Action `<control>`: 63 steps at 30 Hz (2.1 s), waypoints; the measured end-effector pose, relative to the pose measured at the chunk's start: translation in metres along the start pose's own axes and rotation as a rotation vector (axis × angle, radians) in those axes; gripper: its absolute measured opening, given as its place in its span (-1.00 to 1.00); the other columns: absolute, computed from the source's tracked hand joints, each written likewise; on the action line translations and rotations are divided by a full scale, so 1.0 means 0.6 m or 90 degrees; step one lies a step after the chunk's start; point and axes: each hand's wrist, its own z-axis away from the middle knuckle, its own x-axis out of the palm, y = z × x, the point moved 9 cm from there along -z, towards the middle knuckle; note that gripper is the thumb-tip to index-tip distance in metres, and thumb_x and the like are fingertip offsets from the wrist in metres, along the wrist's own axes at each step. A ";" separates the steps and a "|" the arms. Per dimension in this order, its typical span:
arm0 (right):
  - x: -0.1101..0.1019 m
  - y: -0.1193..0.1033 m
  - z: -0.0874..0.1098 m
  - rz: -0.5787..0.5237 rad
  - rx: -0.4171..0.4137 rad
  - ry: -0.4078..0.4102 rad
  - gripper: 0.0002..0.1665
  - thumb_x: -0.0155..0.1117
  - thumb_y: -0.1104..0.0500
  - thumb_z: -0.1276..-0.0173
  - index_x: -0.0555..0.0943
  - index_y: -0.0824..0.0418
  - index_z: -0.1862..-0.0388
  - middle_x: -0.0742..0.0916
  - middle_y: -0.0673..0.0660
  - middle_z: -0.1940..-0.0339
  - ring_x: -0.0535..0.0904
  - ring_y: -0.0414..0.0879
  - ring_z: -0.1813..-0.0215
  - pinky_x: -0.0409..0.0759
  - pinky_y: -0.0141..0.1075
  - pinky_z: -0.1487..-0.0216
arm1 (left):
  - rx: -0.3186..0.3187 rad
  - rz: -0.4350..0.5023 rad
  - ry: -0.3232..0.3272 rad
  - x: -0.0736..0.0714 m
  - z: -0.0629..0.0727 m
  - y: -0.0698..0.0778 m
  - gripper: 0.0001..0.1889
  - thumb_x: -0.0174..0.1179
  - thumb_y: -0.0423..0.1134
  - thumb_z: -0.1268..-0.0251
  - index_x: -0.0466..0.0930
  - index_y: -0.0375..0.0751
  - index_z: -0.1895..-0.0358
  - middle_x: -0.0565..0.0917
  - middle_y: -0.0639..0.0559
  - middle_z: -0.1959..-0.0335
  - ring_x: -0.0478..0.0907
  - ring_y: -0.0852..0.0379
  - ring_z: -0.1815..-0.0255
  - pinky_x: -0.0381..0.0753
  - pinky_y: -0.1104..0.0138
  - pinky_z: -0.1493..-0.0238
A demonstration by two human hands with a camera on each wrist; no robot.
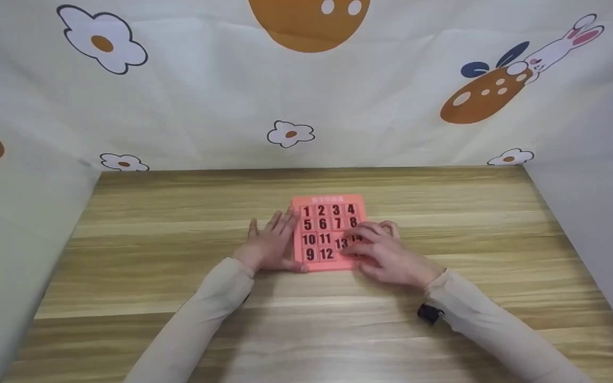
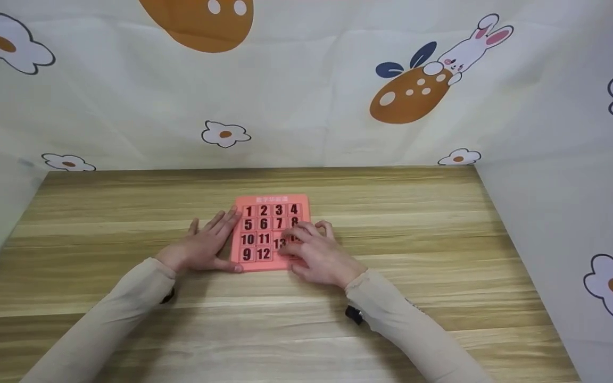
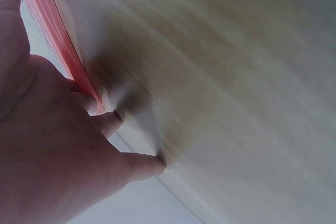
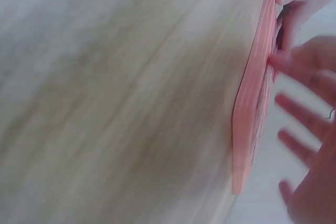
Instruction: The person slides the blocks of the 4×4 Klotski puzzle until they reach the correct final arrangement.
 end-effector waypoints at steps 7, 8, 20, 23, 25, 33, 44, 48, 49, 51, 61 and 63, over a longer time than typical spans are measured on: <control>0.015 -0.013 -0.006 0.012 -0.010 -0.038 -0.49 0.21 0.01 -0.37 0.53 0.03 -0.29 0.36 0.14 -0.45 0.16 0.19 -0.44 0.06 0.21 -0.33 | 0.005 0.001 0.001 0.001 0.003 0.001 0.26 0.24 0.40 -0.02 -0.35 -0.17 -0.56 -0.37 -0.05 -0.57 -0.38 -0.10 -0.54 -0.37 -0.30 -0.35; 0.018 -0.018 -0.007 0.009 -0.019 -0.047 -0.48 0.19 -0.01 -0.39 0.51 0.03 -0.31 0.34 0.13 -0.46 0.14 0.19 -0.44 0.06 0.22 -0.33 | 0.005 -0.001 0.001 0.001 0.002 0.001 0.26 0.23 0.41 -0.01 -0.35 -0.17 -0.56 -0.37 -0.05 -0.57 -0.38 -0.09 -0.54 -0.37 -0.30 -0.35; -0.011 -0.013 -0.014 0.024 0.024 0.039 -0.81 0.29 0.09 -0.30 0.74 0.10 0.18 0.49 0.17 -0.32 0.22 0.18 -0.39 0.10 0.24 -0.26 | -0.005 -0.005 -0.008 0.003 0.000 -0.002 0.26 0.22 0.42 -0.02 -0.37 -0.15 -0.56 -0.40 -0.04 -0.56 -0.40 -0.10 -0.54 -0.39 -0.29 -0.35; -0.001 -0.015 -0.017 0.015 0.013 0.023 -0.69 0.26 0.08 -0.32 0.69 0.10 -0.01 0.48 0.18 -0.34 0.22 0.19 -0.39 0.11 0.23 -0.27 | -0.004 -0.006 -0.006 0.002 0.000 -0.001 0.26 0.22 0.42 -0.02 -0.36 -0.16 -0.56 -0.39 -0.04 -0.56 -0.39 -0.10 -0.54 -0.38 -0.29 -0.35; 0.005 -0.018 -0.021 0.009 0.007 0.014 -0.61 0.25 0.07 -0.33 0.64 0.11 -0.12 0.47 0.17 -0.35 0.23 0.19 -0.40 0.12 0.22 -0.28 | -0.002 -0.009 -0.004 0.001 0.001 -0.001 0.26 0.21 0.43 -0.01 -0.36 -0.16 -0.56 -0.39 -0.05 -0.56 -0.39 -0.10 -0.54 -0.37 -0.29 -0.35; 0.015 -0.025 -0.039 0.014 0.006 -0.012 -0.51 0.20 0.06 -0.36 0.54 0.13 -0.25 0.46 0.15 -0.37 0.22 0.14 -0.41 0.14 0.13 -0.28 | 0.006 -0.011 0.004 0.000 0.000 0.003 0.25 0.23 0.40 -0.03 -0.33 -0.19 -0.56 -0.34 -0.06 -0.57 -0.37 -0.10 -0.54 -0.34 -0.31 -0.35; 0.019 -0.020 -0.045 0.023 0.009 -0.021 -0.44 0.21 0.08 -0.34 0.48 0.17 -0.32 0.45 0.17 -0.38 0.24 0.18 -0.41 0.17 0.17 -0.26 | 0.000 -0.010 0.004 -0.001 0.000 0.000 0.25 0.24 0.40 -0.02 -0.31 -0.19 -0.56 -0.32 -0.07 -0.57 -0.35 -0.11 -0.54 -0.31 -0.31 -0.35; 0.016 -0.016 -0.046 0.019 0.016 -0.012 -0.43 0.22 0.08 -0.34 0.48 0.18 -0.32 0.46 0.18 -0.37 0.25 0.18 -0.40 0.17 0.16 -0.26 | 0.003 -0.012 0.006 -0.001 0.000 0.001 0.25 0.23 0.41 -0.02 -0.31 -0.20 -0.56 -0.33 -0.08 -0.57 -0.35 -0.12 -0.54 -0.31 -0.31 -0.35; 0.014 -0.015 -0.046 0.019 0.021 -0.008 -0.43 0.22 0.08 -0.34 0.48 0.18 -0.32 0.46 0.19 -0.37 0.24 0.18 -0.40 0.16 0.17 -0.26 | 0.002 -0.012 0.007 -0.001 0.000 0.001 0.25 0.23 0.41 -0.01 -0.31 -0.19 -0.56 -0.33 -0.08 -0.57 -0.35 -0.12 -0.54 -0.32 -0.31 -0.35; 0.009 -0.010 -0.045 0.019 0.036 -0.002 -0.43 0.22 0.09 -0.34 0.48 0.17 -0.32 0.45 0.19 -0.37 0.24 0.17 -0.40 0.14 0.17 -0.26 | 0.003 -0.015 0.007 -0.001 0.000 0.001 0.26 0.22 0.42 -0.01 -0.32 -0.19 -0.56 -0.34 -0.07 -0.57 -0.35 -0.12 -0.54 -0.32 -0.31 -0.35; -0.007 0.013 -0.026 0.030 0.073 0.021 -0.45 0.26 0.14 -0.28 0.52 0.19 -0.26 0.46 0.22 -0.33 0.25 0.12 -0.38 0.10 0.15 -0.24 | 0.000 -0.014 0.000 0.002 -0.003 -0.001 0.26 0.22 0.42 -0.01 -0.35 -0.17 -0.56 -0.36 -0.06 -0.57 -0.36 -0.11 -0.54 -0.35 -0.30 -0.35; -0.004 0.011 -0.025 0.025 0.063 0.017 -0.46 0.25 0.12 -0.29 0.52 0.17 -0.27 0.46 0.21 -0.34 0.24 0.12 -0.39 0.10 0.16 -0.24 | 0.000 -0.008 0.002 0.001 -0.001 -0.001 0.26 0.23 0.41 -0.01 -0.35 -0.17 -0.56 -0.35 -0.06 -0.57 -0.36 -0.11 -0.54 -0.35 -0.29 -0.35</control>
